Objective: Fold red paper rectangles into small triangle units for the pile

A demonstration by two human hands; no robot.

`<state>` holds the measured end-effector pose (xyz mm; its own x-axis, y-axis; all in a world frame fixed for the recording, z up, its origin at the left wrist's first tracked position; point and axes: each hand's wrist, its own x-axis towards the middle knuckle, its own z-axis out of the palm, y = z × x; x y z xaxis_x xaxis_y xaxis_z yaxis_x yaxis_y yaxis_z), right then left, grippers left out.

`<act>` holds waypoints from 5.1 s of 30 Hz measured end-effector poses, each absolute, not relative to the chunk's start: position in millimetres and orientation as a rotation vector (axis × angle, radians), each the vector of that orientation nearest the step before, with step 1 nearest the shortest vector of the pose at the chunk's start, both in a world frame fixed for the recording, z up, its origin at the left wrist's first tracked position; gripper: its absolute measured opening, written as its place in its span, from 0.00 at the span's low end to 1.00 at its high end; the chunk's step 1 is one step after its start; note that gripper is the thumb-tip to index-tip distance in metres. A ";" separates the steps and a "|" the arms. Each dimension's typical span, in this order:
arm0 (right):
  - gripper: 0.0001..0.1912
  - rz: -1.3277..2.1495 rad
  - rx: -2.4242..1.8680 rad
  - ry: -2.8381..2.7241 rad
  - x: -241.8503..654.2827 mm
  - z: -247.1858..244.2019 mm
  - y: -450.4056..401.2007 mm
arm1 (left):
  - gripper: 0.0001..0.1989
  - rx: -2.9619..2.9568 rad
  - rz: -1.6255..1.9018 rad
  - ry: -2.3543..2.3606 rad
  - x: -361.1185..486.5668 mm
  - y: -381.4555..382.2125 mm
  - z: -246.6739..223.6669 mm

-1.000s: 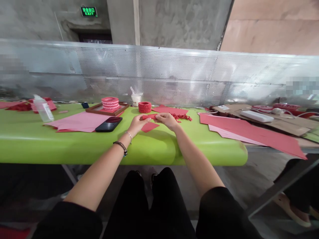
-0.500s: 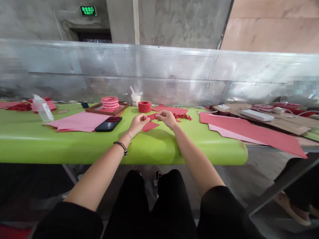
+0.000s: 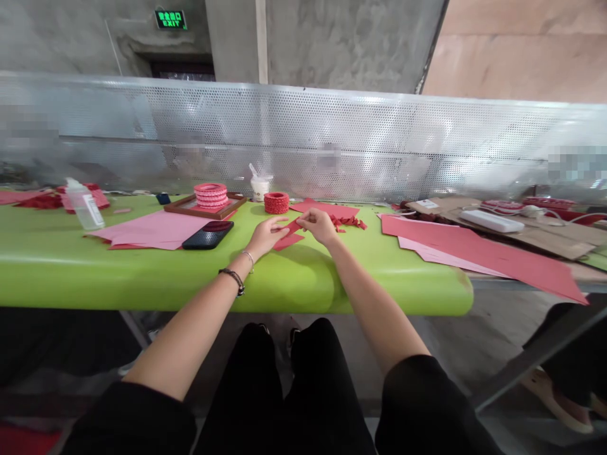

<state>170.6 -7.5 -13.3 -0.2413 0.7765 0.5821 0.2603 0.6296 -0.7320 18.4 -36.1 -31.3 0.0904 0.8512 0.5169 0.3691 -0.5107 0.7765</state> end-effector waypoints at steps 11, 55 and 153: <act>0.04 0.543 -0.796 -1.848 168.0 -14.6 -7.7 | 0.11 2.064 1.383 1.301 18.3 -35.5 -31.0; 0.04 1.066 -0.801 -1.668 169.6 -16.4 -4.4 | 0.11 1.912 1.429 1.266 16.5 -38.5 -28.6; 0.17 0.613 -0.955 -2.124 161.8 -13.1 -18.7 | 0.11 1.672 1.229 1.142 18.8 -31.5 -31.8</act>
